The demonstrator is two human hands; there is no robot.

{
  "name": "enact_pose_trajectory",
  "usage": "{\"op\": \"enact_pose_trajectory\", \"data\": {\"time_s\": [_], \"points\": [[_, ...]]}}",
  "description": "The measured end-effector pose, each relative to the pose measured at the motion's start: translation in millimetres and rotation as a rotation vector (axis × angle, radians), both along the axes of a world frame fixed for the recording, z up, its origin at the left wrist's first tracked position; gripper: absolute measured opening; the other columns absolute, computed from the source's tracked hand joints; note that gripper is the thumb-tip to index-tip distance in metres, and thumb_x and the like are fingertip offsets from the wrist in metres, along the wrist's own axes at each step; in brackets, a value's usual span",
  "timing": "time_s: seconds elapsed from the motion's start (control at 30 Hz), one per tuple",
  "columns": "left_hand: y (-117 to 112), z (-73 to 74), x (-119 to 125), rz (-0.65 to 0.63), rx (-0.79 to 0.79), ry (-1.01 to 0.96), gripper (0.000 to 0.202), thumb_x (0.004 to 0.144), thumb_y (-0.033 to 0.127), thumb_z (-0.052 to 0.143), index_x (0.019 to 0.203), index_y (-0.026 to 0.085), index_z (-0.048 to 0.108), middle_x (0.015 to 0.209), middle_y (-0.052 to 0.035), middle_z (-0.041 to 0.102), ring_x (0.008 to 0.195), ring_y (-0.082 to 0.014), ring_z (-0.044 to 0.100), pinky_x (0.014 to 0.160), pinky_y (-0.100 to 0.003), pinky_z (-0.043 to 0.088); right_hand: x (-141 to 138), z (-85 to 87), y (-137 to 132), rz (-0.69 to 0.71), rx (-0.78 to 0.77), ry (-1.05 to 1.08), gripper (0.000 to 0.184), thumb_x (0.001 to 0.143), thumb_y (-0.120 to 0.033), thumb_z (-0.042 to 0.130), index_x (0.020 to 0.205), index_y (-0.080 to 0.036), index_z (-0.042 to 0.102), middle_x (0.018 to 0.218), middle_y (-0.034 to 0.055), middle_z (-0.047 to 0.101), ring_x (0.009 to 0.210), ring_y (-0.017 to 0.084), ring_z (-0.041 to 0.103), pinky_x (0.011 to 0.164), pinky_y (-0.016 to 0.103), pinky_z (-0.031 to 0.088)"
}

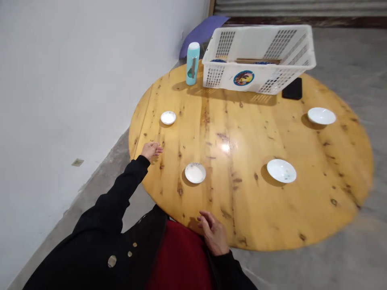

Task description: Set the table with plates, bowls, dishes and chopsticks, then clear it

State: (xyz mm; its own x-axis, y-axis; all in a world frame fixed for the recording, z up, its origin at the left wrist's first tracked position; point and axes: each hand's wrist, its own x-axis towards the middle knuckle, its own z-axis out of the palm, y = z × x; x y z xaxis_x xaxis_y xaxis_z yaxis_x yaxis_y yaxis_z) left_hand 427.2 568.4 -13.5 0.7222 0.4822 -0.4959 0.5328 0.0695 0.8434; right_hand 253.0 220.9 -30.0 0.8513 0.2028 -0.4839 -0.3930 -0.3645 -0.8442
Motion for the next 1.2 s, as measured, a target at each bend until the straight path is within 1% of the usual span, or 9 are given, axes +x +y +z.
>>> {"op": "enact_pose_trajectory", "data": {"time_s": [0.17,0.33,0.53,0.73,0.83,0.93,1.0,1.13,1.2], "points": [[50.3,-27.4,77.6,-0.054,0.029,0.041,0.026,0.092,0.033,0.054,0.073,0.016,0.051,0.070,-0.0065,0.066,0.058,-0.0110,0.062,0.056,-0.022,0.047,-3.9,9.2,61.8,-0.136,-0.052,0.060,0.056,0.076,-0.067,0.055,0.098,-0.017,0.066,0.086,0.0129,0.075,0.068,0.023,0.071,0.067,0.036,0.060],[81.7,-43.8,137.0,-0.130,0.094,0.078,0.032,0.092,0.040,0.056,0.076,0.014,0.052,0.067,-0.0065,0.064,0.057,-0.0104,0.061,0.057,-0.022,0.048,-9.5,16.3,104.3,-0.251,-0.123,0.117,0.059,0.076,-0.071,0.053,0.099,-0.018,0.066,0.087,0.0134,0.075,0.070,0.025,0.072,0.068,0.038,0.061],[88.6,-37.3,181.8,-0.282,0.166,0.120,0.039,0.093,0.045,0.053,0.081,0.008,0.057,0.064,-0.0069,0.063,0.057,-0.0107,0.062,0.062,-0.026,0.051,-5.2,23.0,135.1,-0.358,-0.192,0.095,0.058,0.079,-0.071,0.050,0.098,-0.018,0.065,0.086,0.0129,0.075,0.069,0.025,0.071,0.066,0.038,0.060],[86.1,-37.8,209.2,-0.388,0.288,0.151,0.033,0.099,0.036,0.046,0.110,0.006,0.052,0.079,-0.0115,0.068,0.087,-0.0231,0.069,0.071,-0.039,0.054,16.0,16.2,144.2,-0.416,-0.196,0.069,0.046,0.082,-0.059,0.051,0.095,-0.018,0.064,0.083,0.0101,0.074,0.066,0.021,0.069,0.067,0.036,0.057],[81.5,-36.4,201.0,-0.443,0.336,0.099,0.021,0.096,0.025,0.044,0.102,0.008,0.056,0.083,-0.0090,0.065,0.090,-0.0233,0.070,0.073,-0.037,0.054,27.6,2.7,131.8,-0.509,-0.155,0.063,0.046,0.079,-0.057,0.053,0.096,-0.015,0.063,0.082,0.0091,0.073,0.062,0.018,0.067,0.062,0.032,0.055],[63.6,-20.2,165.2,-0.598,0.387,-0.049,0.010,0.089,0.016,0.047,0.086,0.014,0.056,0.071,-0.0058,0.060,0.073,-0.0209,0.069,0.065,-0.034,0.053,45.0,-6.0,118.6,-0.627,-0.120,0.039,0.047,0.076,-0.057,0.057,0.094,-0.013,0.062,0.076,0.0078,0.071,0.059,0.017,0.066,0.060,0.031,0.054],[39.9,-7.8,132.6,-0.828,0.466,-0.130,0.015,0.090,0.021,0.043,0.088,0.015,0.056,0.069,-0.0049,0.061,0.068,-0.0179,0.064,0.065,-0.033,0.052,61.3,-6.3,112.7,-0.692,-0.098,0.005,0.048,0.077,-0.057,0.057,0.095,-0.013,0.062,0.073,0.0062,0.069,0.057,0.016,0.065,0.057,0.029,0.053],[-23.5,1.5,71.3,-1.013,0.512,-0.171,0.015,0.085,0.026,0.052,0.076,0.016,0.058,0.073,-0.0037,0.062,0.078,-0.0180,0.062,0.077,-0.031,0.047,93.8,1.9,108.4,-0.730,-0.091,-0.120,0.052,0.085,-0.061,0.048,0.101,-0.014,0.063,0.069,0.0029,0.066,0.052,0.013,0.062,0.052,0.026,0.050],[-51.9,-1.2,48.8,-1.132,0.578,-0.170,0.015,0.086,0.026,0.051,0.081,0.017,0.061,0.077,-0.0051,0.065,0.080,-0.0197,0.063,0.078,-0.031,0.045,104.1,4.3,107.1,-0.684,-0.122,-0.174,0.053,0.088,-0.061,0.045,0.106,-0.015,0.063,0.069,0.0022,0.064,0.050,0.012,0.060,0.051,0.025,0.048]]}}
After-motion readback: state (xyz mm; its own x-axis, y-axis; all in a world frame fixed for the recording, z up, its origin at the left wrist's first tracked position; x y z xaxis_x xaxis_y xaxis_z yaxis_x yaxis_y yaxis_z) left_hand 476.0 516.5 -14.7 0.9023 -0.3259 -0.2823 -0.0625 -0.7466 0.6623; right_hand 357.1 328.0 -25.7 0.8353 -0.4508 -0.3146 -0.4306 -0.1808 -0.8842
